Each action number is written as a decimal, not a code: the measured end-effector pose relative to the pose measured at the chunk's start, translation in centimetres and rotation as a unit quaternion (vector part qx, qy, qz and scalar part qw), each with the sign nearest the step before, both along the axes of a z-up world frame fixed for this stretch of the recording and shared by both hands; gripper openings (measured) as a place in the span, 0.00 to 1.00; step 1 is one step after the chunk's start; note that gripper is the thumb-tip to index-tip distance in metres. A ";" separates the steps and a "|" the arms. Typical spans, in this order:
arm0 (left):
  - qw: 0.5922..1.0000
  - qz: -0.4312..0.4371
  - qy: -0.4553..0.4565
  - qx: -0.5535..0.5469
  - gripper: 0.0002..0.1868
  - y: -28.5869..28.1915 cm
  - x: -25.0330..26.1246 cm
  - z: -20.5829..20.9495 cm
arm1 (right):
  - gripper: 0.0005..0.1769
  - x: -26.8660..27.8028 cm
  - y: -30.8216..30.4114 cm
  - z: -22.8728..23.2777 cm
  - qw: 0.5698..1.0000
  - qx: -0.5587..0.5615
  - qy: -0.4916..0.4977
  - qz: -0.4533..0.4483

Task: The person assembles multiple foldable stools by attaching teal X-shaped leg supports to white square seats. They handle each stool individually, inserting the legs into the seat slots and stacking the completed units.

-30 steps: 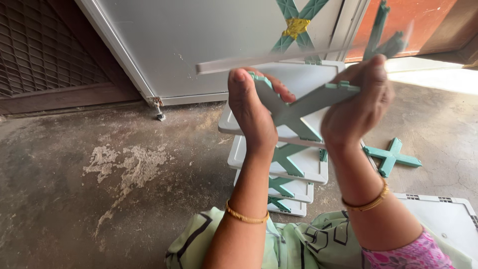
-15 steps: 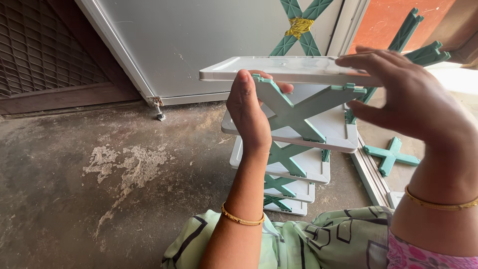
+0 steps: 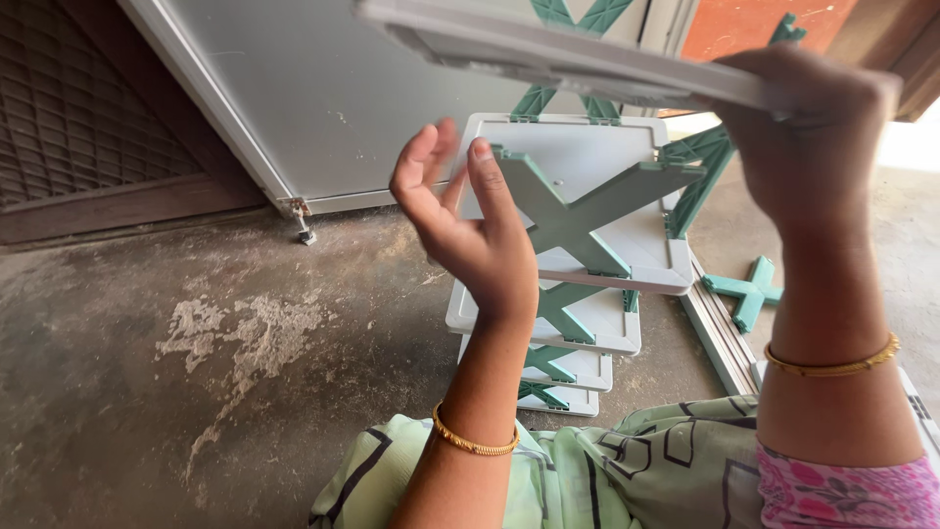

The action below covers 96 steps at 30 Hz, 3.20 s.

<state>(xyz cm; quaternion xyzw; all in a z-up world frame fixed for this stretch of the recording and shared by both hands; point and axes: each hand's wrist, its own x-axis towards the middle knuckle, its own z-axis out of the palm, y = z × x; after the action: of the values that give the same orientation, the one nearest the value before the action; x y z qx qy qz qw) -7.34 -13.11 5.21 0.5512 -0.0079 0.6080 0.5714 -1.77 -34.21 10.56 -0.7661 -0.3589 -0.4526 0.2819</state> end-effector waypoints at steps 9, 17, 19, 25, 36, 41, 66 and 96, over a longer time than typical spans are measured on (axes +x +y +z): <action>0.990 -0.115 -0.034 0.079 0.26 -3.1 -4.6 5.0 | 0.06 -4.5 -4.0 1.3 0.999 -0.024 -0.016 -0.014; 0.766 -0.627 -0.057 -0.131 0.25 -5.4 -4.0 6.2 | 0.11 -12.3 -10.7 2.2 0.968 -0.175 -0.067 -0.167; 0.731 -0.669 -0.024 -0.133 0.23 -8.5 -2.8 5.8 | 0.12 -13.9 -13.2 1.8 0.953 -0.201 -0.095 -0.204; 0.618 -0.767 0.058 -0.161 0.19 -21.9 0.9 2.8 | 0.15 -16.0 -23.4 -4.1 0.967 -0.029 -0.067 -0.244; 0.469 -0.821 0.307 -0.109 0.21 -36.1 7.7 -15.4 | 0.22 -12.2 -32.4 -22.4 0.647 0.738 0.184 0.059; 0.485 -0.745 0.442 -0.116 0.27 -39.2 10.1 -25.2 | 0.22 -11.1 -34.0 -31.3 0.571 0.782 0.244 -0.056; 0.497 -0.638 0.587 -0.039 0.31 -32.9 17.1 -37.8 | 0.48 -10.7 -34.7 -38.1 0.498 0.791 0.354 0.033; 0.412 -0.548 0.722 0.093 0.35 -43.6 -1.0 -44.7 | 0.30 -12.8 -36.0 -49.2 0.482 0.777 0.320 -0.246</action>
<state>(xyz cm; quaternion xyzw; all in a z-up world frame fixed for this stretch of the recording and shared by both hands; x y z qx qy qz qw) -8.36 -56.75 -39.48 0.7149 0.0504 -0.4617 0.5227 -14.55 -70.24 -38.60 -0.3835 0.4575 -0.3213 0.7351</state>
